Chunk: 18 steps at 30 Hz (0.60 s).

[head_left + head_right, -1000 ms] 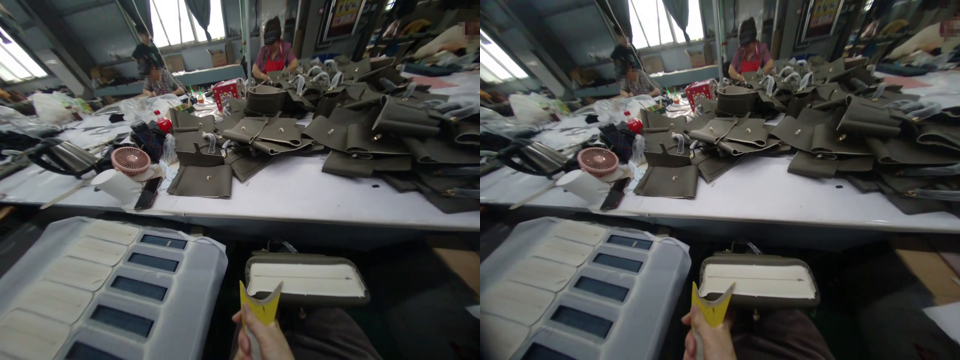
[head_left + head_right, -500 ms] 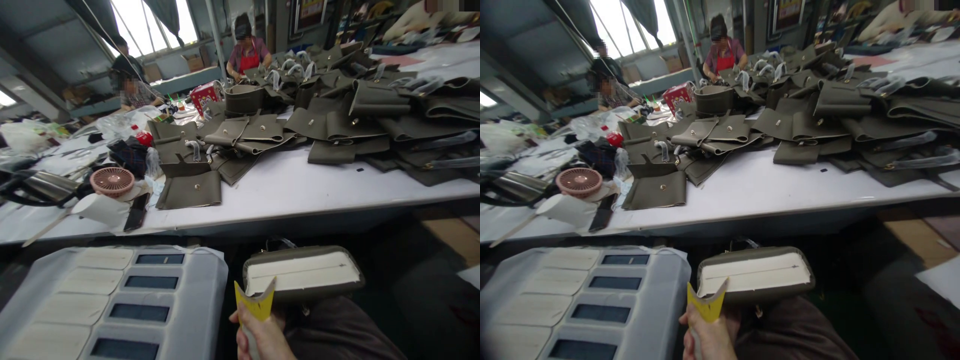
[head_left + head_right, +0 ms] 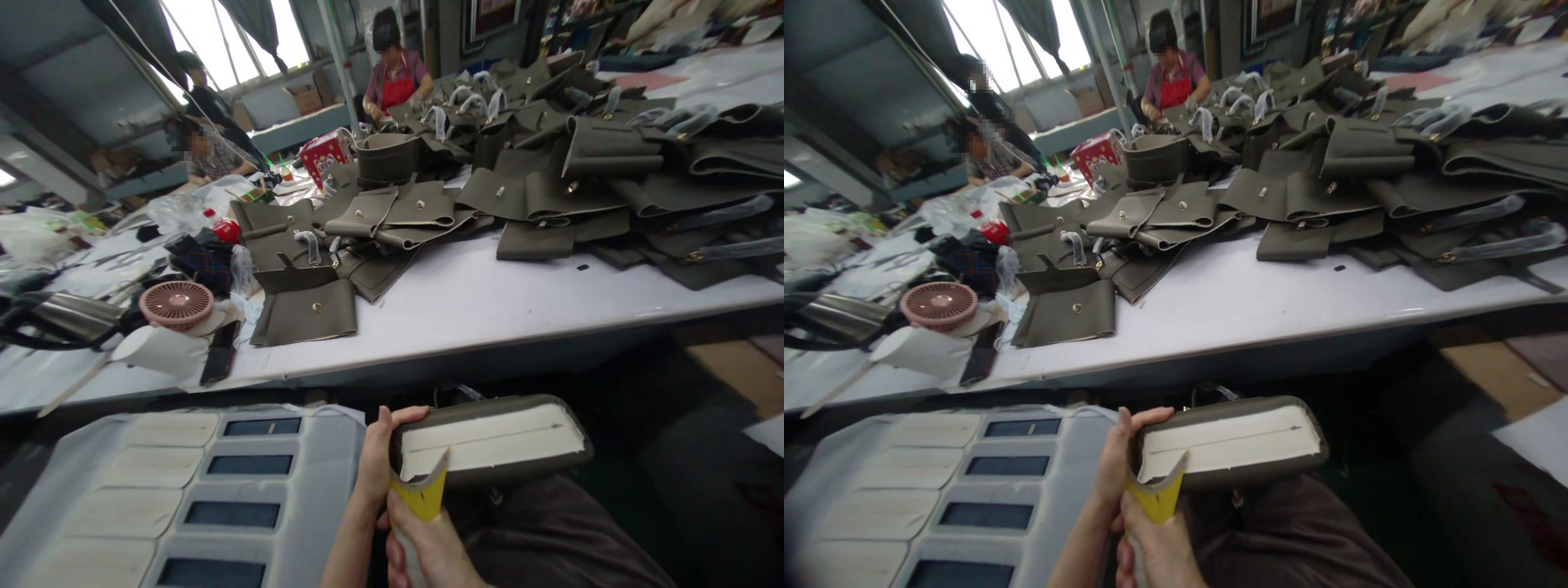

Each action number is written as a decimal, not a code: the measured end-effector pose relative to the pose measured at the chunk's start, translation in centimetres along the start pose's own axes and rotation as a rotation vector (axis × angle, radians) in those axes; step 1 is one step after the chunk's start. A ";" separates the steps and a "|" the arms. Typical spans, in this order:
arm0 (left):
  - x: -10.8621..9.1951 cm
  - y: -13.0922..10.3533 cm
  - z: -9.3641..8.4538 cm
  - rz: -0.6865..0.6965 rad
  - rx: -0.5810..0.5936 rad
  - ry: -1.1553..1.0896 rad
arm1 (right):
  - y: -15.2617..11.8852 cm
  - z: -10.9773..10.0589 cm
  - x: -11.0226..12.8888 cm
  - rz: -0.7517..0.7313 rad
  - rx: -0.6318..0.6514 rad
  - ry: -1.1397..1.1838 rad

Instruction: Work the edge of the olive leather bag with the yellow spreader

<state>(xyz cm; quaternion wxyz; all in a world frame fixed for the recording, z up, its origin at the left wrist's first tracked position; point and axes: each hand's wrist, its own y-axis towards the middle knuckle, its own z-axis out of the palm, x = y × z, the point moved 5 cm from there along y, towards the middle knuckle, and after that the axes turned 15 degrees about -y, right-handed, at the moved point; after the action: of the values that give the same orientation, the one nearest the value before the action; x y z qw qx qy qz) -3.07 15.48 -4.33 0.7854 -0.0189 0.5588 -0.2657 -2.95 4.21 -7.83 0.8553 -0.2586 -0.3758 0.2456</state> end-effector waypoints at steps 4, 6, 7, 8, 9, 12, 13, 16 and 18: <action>-0.6 0.2 0.4 0.036 0.034 0.196 | -0.1 -0.1 -0.2 0.005 0.016 -0.009; -0.5 0.2 0.2 0.048 0.009 0.198 | -0.1 -0.3 -0.2 0.009 0.030 -0.011; -0.4 0.2 0.2 0.055 -0.005 0.205 | -0.2 -0.4 -0.2 0.013 0.048 -0.017; -0.2 0.2 0.2 0.060 -0.018 0.213 | -0.2 -0.5 -0.1 0.017 0.068 -0.025; -0.1 0.2 0.2 0.064 -0.032 0.219 | -0.3 -0.6 0.0 0.020 0.088 -0.034; 0.2 0.3 0.4 0.095 -0.077 0.281 | -0.5 -1.0 0.4 0.029 0.126 -0.042; 0.1 0.4 0.6 0.122 -0.090 0.327 | -0.5 -1.2 0.5 0.028 0.125 -0.028; -0.3 0.7 1.3 0.212 -0.104 0.482 | -0.6 -1.7 0.9 0.025 0.127 0.019; -0.6 0.9 1.8 0.247 -0.111 0.572 | -0.5 -2.0 0.9 0.018 0.139 0.029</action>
<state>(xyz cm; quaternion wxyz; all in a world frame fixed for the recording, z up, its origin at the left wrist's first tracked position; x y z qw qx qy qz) -1.29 16.04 -3.44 0.6206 0.0817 0.7687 -0.1318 -0.74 3.90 -8.23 0.8744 -0.2056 -0.3430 0.2748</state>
